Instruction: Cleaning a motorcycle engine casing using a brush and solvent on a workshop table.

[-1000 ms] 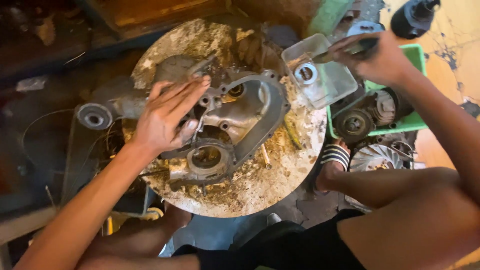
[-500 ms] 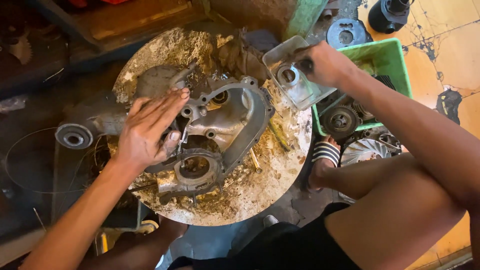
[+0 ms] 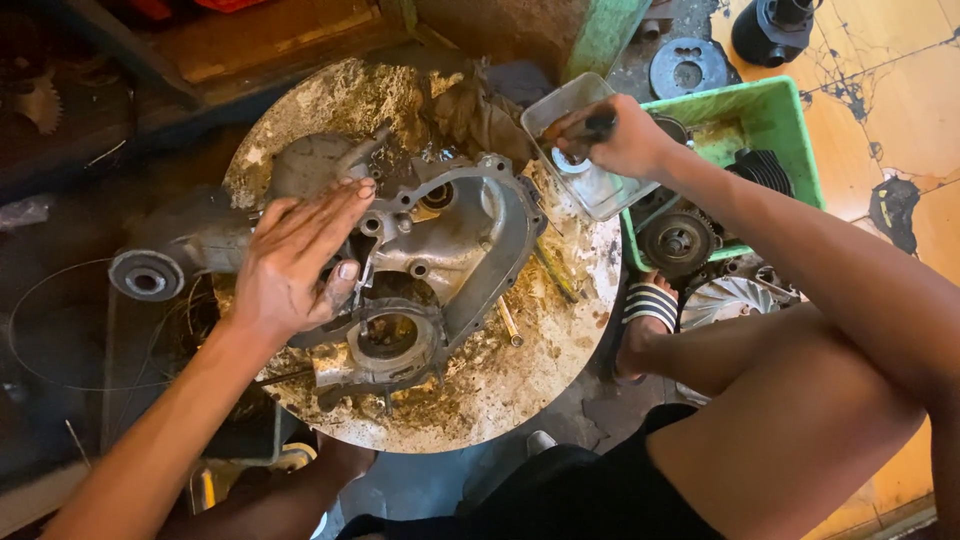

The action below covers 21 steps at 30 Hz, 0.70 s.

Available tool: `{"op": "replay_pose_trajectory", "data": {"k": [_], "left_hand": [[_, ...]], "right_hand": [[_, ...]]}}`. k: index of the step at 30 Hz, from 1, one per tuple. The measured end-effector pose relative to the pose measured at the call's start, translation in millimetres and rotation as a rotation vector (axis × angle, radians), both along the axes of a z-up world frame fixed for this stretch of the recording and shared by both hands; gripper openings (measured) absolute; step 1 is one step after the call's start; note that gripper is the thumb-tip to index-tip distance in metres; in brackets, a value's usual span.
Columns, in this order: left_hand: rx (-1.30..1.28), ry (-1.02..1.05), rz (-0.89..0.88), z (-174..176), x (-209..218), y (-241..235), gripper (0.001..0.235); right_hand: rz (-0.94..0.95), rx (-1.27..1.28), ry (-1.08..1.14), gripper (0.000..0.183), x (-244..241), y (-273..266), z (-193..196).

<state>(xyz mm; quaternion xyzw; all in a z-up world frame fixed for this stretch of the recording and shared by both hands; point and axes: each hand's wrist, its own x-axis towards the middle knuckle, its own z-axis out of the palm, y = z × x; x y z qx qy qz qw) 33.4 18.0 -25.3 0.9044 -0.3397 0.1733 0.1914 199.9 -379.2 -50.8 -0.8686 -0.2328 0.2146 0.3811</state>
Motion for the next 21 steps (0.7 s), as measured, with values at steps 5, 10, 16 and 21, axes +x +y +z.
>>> {"op": "replay_pose_trajectory", "data": {"k": [5, 10, 16, 21], "left_hand": [[-0.015, 0.000, -0.012, 5.0, -0.7, -2.3, 0.051], [-0.053, 0.011, -0.005, 3.3, 0.7, -4.7, 0.049], [-0.090, 0.007, -0.025, 11.6, 1.8, -9.5, 0.047], [-0.091, 0.016, -0.016, 6.0, 0.1, -5.7, 0.045]], "right_hand": [[-0.275, 0.102, 0.193, 0.017, -7.3, 1.0, 41.7], [0.060, 0.146, -0.557, 0.034, -31.3, -2.8, 96.1], [0.459, 0.318, -0.538, 0.028, -99.6, 24.9, 170.6], [0.907, -0.081, -0.798, 0.053, -120.2, 37.6, 135.0]]}}
